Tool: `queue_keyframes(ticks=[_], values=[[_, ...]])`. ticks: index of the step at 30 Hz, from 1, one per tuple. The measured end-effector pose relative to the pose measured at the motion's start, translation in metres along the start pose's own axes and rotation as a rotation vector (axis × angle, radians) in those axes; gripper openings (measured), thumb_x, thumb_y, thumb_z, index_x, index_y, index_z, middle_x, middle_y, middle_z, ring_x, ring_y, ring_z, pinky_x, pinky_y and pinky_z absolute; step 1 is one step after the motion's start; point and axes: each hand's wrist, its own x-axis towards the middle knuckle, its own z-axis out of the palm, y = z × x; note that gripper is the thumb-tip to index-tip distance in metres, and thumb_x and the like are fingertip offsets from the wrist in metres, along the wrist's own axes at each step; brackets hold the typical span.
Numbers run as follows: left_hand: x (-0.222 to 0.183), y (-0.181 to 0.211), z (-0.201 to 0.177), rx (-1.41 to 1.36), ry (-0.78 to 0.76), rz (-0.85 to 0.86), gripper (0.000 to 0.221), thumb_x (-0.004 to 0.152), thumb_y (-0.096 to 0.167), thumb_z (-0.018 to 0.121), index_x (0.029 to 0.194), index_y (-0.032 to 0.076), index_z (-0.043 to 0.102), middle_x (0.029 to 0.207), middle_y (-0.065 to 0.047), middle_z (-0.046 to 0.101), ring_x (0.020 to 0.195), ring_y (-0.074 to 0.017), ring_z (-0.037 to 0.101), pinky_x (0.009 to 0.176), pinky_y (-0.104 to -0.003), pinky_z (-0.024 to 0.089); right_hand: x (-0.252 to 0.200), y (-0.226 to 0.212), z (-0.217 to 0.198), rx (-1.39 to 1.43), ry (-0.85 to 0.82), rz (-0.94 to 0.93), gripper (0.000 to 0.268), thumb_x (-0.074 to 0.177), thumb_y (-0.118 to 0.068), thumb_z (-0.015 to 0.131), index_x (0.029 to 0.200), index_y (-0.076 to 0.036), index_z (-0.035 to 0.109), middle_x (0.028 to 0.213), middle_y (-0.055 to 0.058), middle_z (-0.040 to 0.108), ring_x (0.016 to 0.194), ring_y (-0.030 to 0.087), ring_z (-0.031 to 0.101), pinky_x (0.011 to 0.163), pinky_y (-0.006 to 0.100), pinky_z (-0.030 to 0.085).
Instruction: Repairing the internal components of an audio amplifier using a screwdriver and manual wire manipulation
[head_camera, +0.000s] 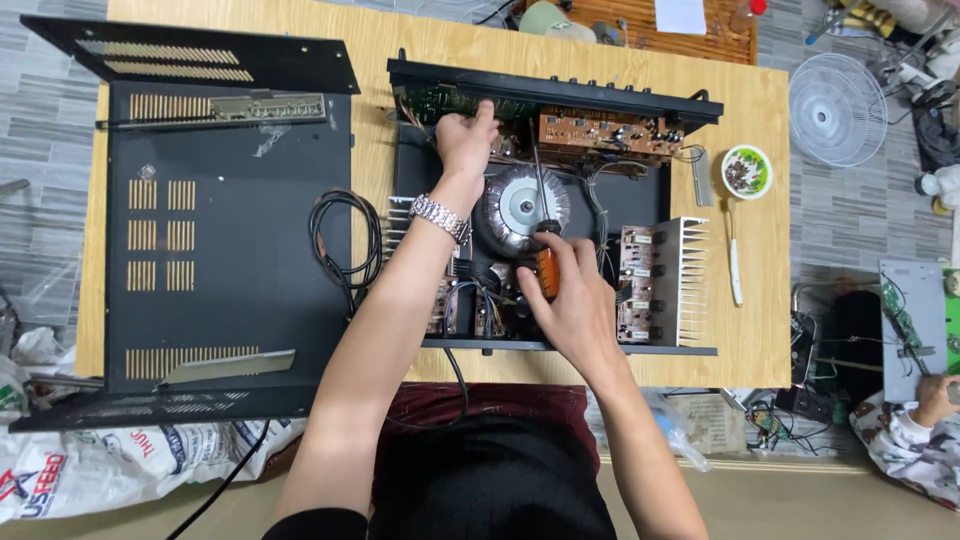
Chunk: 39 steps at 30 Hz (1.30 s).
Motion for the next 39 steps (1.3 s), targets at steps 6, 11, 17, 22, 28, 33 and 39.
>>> queue_keyframes(ticks=[6, 11, 17, 22, 28, 33, 39], values=[[0.007, -0.002, 0.001, -0.025, -0.029, 0.008, 0.063, 0.091, 0.041, 0.072, 0.116, -0.016, 0.060, 0.097, -0.024, 0.077, 0.091, -0.0307, 0.077, 0.079, -0.038, 0.064, 0.006, -0.005, 0.001, 0.116, -0.012, 0.022, 0.060, 0.085, -0.037, 0.076, 0.139, -0.021, 0.055, 0.121, 0.015, 0.058, 0.099, 0.052, 0.067, 0.081, 0.062, 0.056], [-0.004, 0.000, -0.005, -0.006, -0.150, 0.059, 0.041, 0.094, 0.036, 0.070, 0.086, -0.004, 0.063, 0.060, -0.002, 0.060, 0.050, -0.0092, 0.062, 0.053, -0.025, 0.054, 0.008, -0.001, -0.007, 0.400, -0.084, 0.077, 0.063, 0.082, -0.022, 0.077, 0.140, -0.016, 0.051, 0.130, 0.022, 0.057, 0.122, 0.053, 0.057, 0.097, 0.061, 0.049], [-0.115, 0.077, -0.033, 0.146, -0.375, 0.489, 0.031, 0.102, 0.030, 0.067, 0.124, 0.008, 0.062, 0.104, -0.010, 0.068, 0.100, -0.0216, 0.069, 0.085, -0.034, 0.055, 0.014, 0.047, 0.021, 0.908, -0.029, 0.052, 0.044, 0.095, -0.009, 0.064, 0.136, -0.014, 0.051, 0.120, 0.015, 0.071, 0.107, 0.024, 0.066, 0.094, 0.039, 0.053], [-0.268, 0.131, -0.063, 0.670, -0.506, 0.386, 0.028, 0.103, 0.035, 0.056, 0.114, 0.010, 0.059, 0.092, -0.017, 0.072, 0.089, -0.0299, 0.069, 0.075, -0.045, 0.053, 0.019, 0.063, 0.037, 1.400, -0.052, 0.246, 0.038, 0.100, -0.021, 0.051, 0.138, -0.021, 0.046, 0.120, 0.011, 0.060, 0.081, 0.014, 0.055, 0.063, 0.023, 0.047], [-0.296, 0.078, -0.065, 0.739, -0.558, 0.270, 0.039, 0.104, 0.034, 0.050, 0.129, 0.005, 0.042, 0.103, -0.021, 0.076, 0.094, -0.0400, 0.074, 0.076, -0.050, 0.056, 0.009, 0.007, 0.006, 1.607, -0.059, 0.329, 0.040, 0.100, -0.023, 0.052, 0.138, -0.022, 0.041, 0.140, 0.023, 0.054, 0.119, 0.028, 0.059, 0.094, 0.033, 0.052], [-0.299, 0.081, -0.059, 0.688, -0.531, 0.231, 0.052, 0.105, 0.032, 0.047, 0.142, -0.003, 0.039, 0.123, -0.027, 0.070, 0.111, -0.0427, 0.069, 0.089, -0.053, 0.055, 0.010, 0.020, 0.029, 1.784, -0.090, 0.268, 0.035, 0.105, -0.015, 0.046, 0.137, -0.018, 0.032, 0.141, 0.033, 0.056, 0.123, 0.034, 0.064, 0.093, 0.035, 0.056], [-0.299, 0.068, -0.058, 0.788, -0.374, 0.359, 0.049, 0.106, 0.039, 0.046, 0.140, 0.004, 0.054, 0.107, -0.025, 0.073, 0.098, -0.0442, 0.071, 0.076, -0.055, 0.055, 0.004, -0.016, -0.002, 1.633, -0.005, 0.382, 0.034, 0.105, -0.023, 0.049, 0.138, -0.021, 0.039, 0.132, 0.020, 0.057, 0.114, 0.023, 0.062, 0.086, 0.028, 0.057]])
